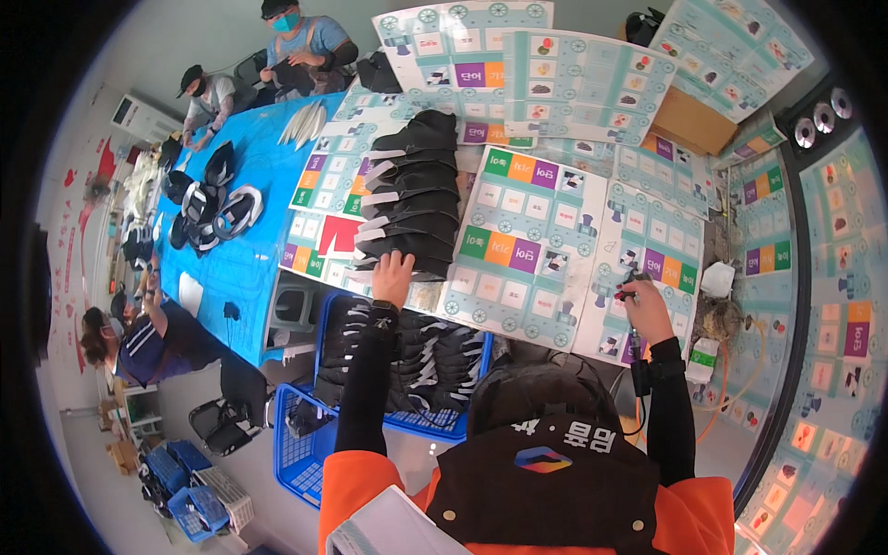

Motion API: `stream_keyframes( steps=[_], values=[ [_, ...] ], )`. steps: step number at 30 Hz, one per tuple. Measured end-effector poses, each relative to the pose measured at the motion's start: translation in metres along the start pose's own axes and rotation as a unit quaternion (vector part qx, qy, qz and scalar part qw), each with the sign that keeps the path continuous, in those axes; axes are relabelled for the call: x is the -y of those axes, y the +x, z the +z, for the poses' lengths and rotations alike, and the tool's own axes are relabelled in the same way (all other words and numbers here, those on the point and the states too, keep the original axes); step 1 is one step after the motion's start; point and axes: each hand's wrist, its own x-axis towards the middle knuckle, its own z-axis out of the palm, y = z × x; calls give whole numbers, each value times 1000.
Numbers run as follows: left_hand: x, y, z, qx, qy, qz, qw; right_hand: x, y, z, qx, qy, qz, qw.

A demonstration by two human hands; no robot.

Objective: The person takes shoe components from a blue crate, aligns them on a template, and then stacks the assembled components back into a blue crate.

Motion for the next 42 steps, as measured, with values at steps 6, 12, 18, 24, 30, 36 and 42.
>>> stream_keyframes(
  steps=[6,12,18,24,30,36,42],
  values=[
    [13,-6,-68,60,-256,-138,955,45,-9,-7,35,11,-16,999],
    [9,-49,-60,-45,-414,-242,876,109,16,34,171,148,-108,968],
    [-29,-40,-37,-36,-284,-76,955,134,33,72,223,71,-181,955],
    [-51,-46,-29,-24,-255,-59,965,121,28,73,257,46,-176,949],
    [-43,-61,-31,162,-391,-82,902,97,26,78,247,68,-158,954],
    [-24,-87,-6,-112,-473,-308,817,97,22,96,277,36,-181,943],
    [-14,-61,-18,74,-328,-223,915,101,22,99,317,43,-166,933]
  ],
)
